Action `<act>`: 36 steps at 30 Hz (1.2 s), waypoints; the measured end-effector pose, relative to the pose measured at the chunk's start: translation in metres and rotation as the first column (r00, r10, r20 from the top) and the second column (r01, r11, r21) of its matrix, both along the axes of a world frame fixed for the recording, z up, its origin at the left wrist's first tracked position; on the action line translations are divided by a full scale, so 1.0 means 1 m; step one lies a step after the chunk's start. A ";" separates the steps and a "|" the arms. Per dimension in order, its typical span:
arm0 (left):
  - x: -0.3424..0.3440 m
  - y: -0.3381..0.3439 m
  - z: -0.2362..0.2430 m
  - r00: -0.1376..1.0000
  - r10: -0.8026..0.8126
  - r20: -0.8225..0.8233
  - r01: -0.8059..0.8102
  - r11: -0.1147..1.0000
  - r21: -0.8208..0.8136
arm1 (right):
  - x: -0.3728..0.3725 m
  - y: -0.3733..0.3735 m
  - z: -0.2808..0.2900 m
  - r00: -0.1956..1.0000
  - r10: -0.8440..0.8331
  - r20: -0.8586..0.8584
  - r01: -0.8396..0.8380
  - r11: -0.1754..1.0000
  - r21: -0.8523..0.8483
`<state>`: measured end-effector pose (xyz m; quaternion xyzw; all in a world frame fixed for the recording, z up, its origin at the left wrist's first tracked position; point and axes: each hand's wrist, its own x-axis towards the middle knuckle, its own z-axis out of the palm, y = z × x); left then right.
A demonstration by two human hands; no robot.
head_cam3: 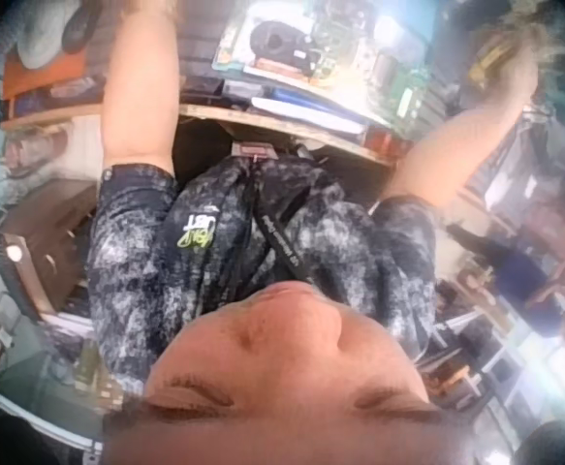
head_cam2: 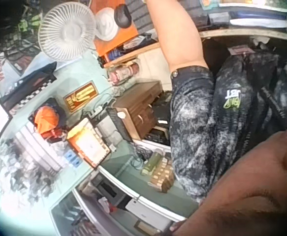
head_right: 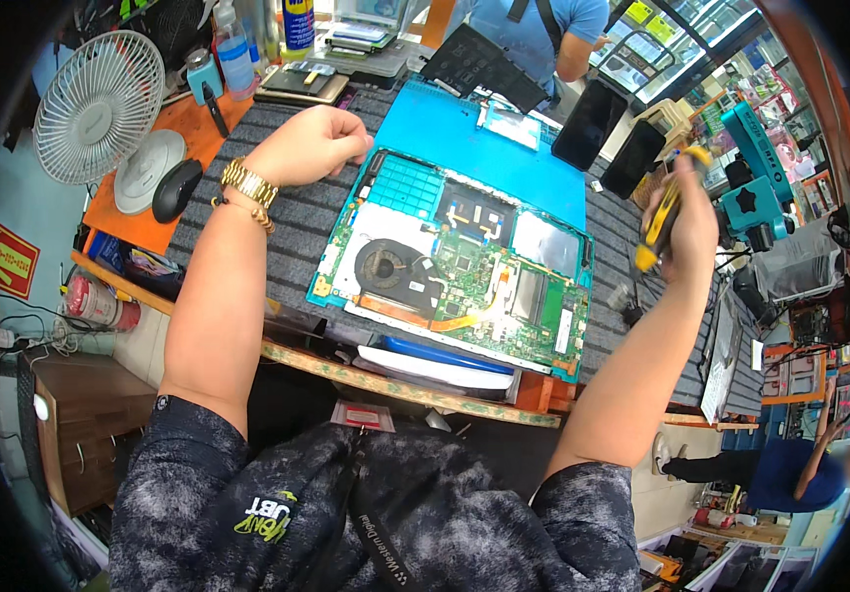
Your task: The person applies a small silver-colored tape to a laptop motherboard and uses a screwdriver to tighten several screws on the board while it sits on a blue mat.
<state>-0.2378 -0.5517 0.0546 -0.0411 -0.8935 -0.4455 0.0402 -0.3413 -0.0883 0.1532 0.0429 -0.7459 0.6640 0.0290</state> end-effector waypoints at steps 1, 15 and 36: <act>-0.004 0.003 -0.005 0.996 0.049 -0.074 -0.053 0.997 -0.057 | -0.004 0.016 -0.009 0.995 -0.102 -0.023 0.104 0.958 0.268; -0.079 0.063 0.006 0.946 0.068 -0.318 -0.225 0.843 -0.489 | -0.019 0.072 -0.077 0.980 -0.158 0.121 0.017 0.672 0.741; -0.065 0.067 0.034 0.910 0.191 -0.369 -0.351 0.828 -0.438 | -0.030 0.143 -0.091 0.968 -0.223 0.114 0.042 0.593 0.804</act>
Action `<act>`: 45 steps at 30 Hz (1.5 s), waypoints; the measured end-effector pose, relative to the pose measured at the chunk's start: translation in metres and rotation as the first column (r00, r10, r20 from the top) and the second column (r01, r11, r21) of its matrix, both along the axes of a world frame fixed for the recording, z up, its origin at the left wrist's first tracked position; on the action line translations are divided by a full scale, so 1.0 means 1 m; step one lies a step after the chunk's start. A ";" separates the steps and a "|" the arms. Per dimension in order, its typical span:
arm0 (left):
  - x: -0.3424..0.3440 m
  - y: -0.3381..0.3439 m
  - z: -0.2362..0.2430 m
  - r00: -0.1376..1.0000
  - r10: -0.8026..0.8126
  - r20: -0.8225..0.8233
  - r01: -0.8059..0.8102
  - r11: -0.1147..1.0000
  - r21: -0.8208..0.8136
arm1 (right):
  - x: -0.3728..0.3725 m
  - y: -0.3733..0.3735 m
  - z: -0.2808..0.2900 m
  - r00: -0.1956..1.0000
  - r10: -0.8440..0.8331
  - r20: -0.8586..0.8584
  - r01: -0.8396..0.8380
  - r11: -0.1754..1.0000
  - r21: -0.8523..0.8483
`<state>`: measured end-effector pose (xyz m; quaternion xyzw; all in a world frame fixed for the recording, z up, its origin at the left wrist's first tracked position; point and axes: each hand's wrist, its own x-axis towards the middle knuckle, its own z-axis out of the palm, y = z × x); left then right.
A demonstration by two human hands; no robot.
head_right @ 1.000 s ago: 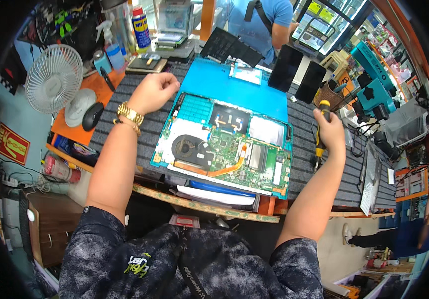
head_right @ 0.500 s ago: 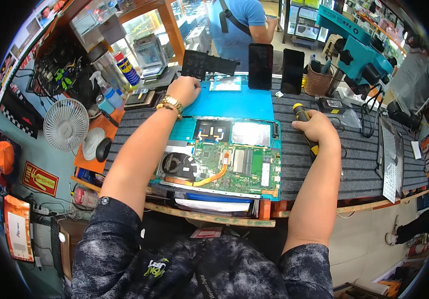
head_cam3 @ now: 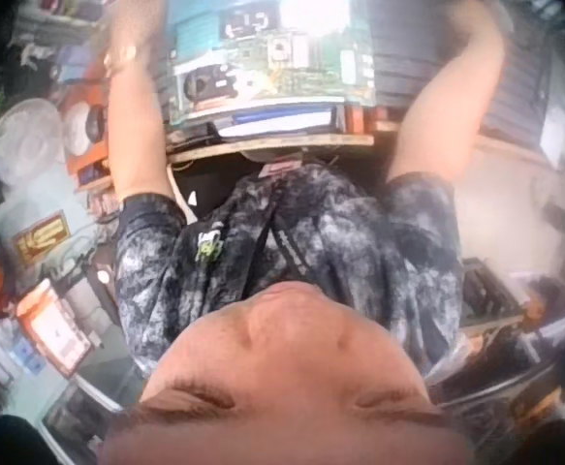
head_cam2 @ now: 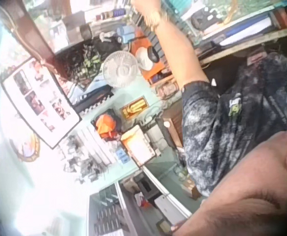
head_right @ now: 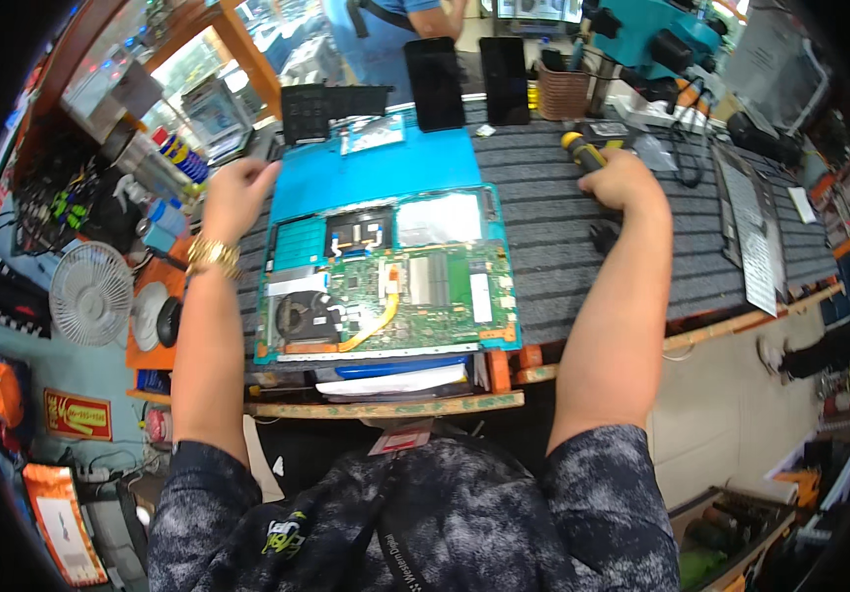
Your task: The person applies a small silver-colored tape to a laptop motherboard and uses a screwdriver to tighten several screws on the board while it sits on a blue mat.
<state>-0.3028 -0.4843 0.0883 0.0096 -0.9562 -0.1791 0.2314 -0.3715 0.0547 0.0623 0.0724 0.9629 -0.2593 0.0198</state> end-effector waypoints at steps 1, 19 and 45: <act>0.016 -0.007 -0.001 0.999 -0.050 -0.020 0.050 0.998 0.031 | 0.002 0.001 0.002 0.999 0.029 -0.014 -0.029 0.999 0.040; 0.088 -0.061 -0.011 0.798 -0.388 0.462 0.274 0.915 0.295 | 0.028 0.127 -0.025 0.948 -0.214 -0.234 0.297 0.858 0.420; 0.073 -0.070 -0.021 0.679 -0.295 0.673 -0.033 0.903 0.429 | 0.119 -0.392 -0.001 0.453 0.878 -0.154 -0.889 0.458 -0.001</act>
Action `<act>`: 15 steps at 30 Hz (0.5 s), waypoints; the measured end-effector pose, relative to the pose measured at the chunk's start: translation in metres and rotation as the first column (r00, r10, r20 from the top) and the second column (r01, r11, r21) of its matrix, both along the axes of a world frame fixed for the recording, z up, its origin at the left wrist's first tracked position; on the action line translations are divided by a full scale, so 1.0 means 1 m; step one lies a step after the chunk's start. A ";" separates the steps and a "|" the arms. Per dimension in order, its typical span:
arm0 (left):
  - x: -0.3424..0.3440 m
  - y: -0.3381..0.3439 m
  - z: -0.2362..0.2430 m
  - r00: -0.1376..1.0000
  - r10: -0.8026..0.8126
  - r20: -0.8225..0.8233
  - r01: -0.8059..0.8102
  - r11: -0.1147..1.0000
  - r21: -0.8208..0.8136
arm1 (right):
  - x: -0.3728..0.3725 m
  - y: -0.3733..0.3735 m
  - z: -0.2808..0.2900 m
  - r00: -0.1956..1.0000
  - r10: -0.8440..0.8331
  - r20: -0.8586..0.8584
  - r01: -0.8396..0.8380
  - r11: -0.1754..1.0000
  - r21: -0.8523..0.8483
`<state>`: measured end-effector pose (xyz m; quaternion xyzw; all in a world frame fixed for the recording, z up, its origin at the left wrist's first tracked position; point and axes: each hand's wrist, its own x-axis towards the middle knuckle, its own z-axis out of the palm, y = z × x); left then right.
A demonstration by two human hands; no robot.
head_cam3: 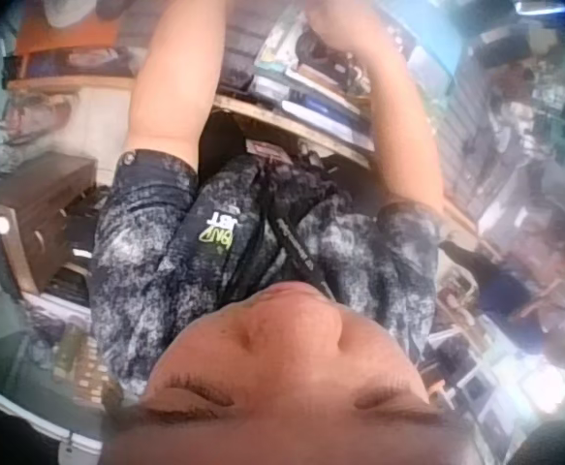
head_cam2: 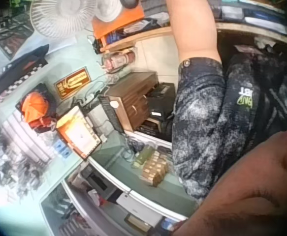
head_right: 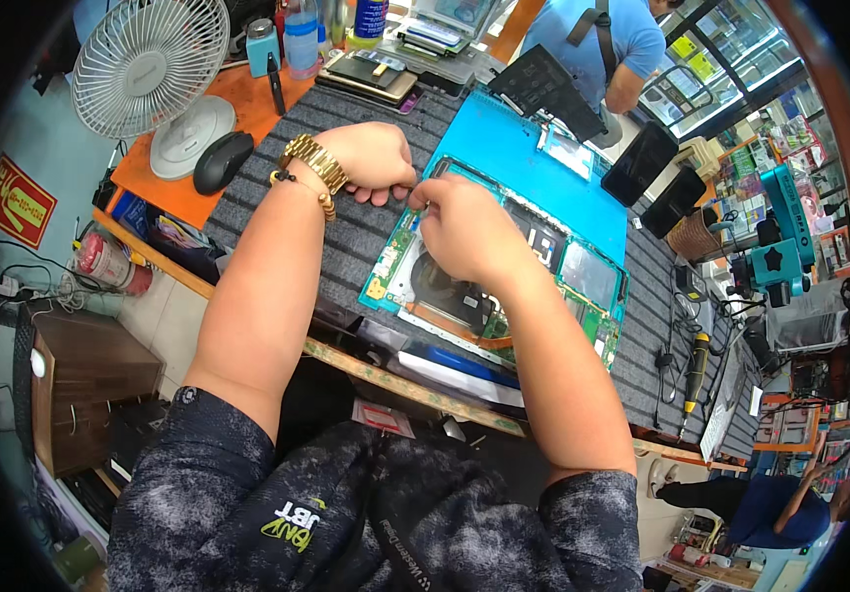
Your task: The person applies a small silver-colored tape to a laptop motherboard and uses a screwdriver to tighten several screws on the board while it sits on a blue mat.
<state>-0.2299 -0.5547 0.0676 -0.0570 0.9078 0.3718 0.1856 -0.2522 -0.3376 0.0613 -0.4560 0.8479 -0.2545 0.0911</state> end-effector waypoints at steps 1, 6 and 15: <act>0.000 0.001 0.000 1.000 0.000 -0.001 0.000 1.000 -0.004 | -0.001 -0.002 0.001 1.000 0.000 0.021 -0.001 1.000 0.020; 0.001 0.002 0.003 1.000 0.003 -0.001 -0.003 1.000 -0.007 | -0.010 -0.015 0.007 0.994 -0.037 0.100 0.029 0.996 0.084; 0.003 -0.001 0.005 1.000 0.007 0.001 -0.007 1.000 -0.026 | -0.019 -0.026 0.002 0.993 -0.080 0.085 0.068 0.988 0.136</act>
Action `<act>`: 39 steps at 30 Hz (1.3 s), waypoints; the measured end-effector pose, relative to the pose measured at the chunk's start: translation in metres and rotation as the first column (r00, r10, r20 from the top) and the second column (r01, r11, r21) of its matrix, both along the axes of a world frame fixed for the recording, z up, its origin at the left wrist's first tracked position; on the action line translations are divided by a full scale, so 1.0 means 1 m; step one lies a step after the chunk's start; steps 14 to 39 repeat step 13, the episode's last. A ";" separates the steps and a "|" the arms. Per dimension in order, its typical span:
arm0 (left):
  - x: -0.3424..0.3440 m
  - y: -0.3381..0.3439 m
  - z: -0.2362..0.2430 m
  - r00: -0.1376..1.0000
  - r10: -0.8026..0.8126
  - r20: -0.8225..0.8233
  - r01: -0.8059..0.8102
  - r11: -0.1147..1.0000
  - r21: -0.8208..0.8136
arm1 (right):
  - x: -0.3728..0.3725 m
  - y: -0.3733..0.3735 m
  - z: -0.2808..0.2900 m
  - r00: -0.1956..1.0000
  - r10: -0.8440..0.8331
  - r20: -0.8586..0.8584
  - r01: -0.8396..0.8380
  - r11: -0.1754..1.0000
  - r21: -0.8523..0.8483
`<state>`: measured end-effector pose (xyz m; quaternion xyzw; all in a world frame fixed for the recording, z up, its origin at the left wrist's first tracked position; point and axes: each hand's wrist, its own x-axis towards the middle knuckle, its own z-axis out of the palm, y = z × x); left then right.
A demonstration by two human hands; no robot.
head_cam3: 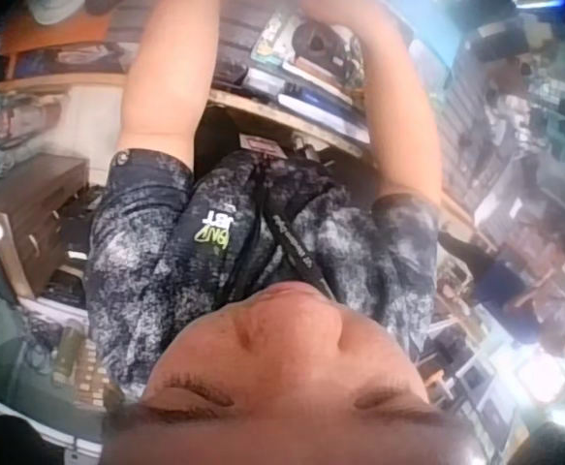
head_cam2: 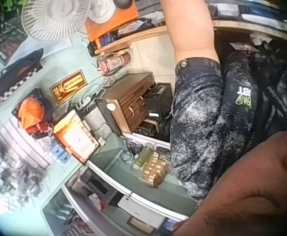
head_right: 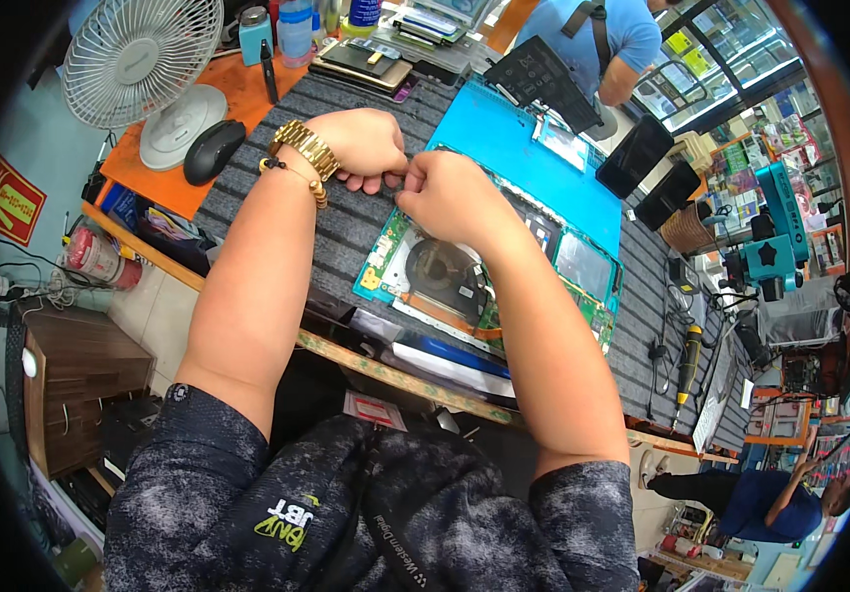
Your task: The person applies a small silver-colored tape to a laptop motherboard and uses a screwdriver to tighten several screws on the board while it sits on a blue mat.
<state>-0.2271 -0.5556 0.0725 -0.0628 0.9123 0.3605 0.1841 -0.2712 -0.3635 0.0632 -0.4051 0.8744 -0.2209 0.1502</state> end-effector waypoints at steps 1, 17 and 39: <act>0.000 -0.001 0.000 1.000 -0.008 0.004 0.008 1.000 -0.003 | -0.001 0.000 0.000 1.000 -0.006 -0.001 0.006 1.000 0.001; 0.007 -0.004 0.009 0.968 -0.218 0.122 0.192 0.962 0.192 | -0.012 0.010 0.007 0.986 -0.021 0.165 0.026 0.999 -0.028; 0.007 -0.004 0.009 0.968 -0.218 0.122 0.192 0.962 0.192 | -0.012 0.010 0.007 0.986 -0.021 0.165 0.026 0.999 -0.028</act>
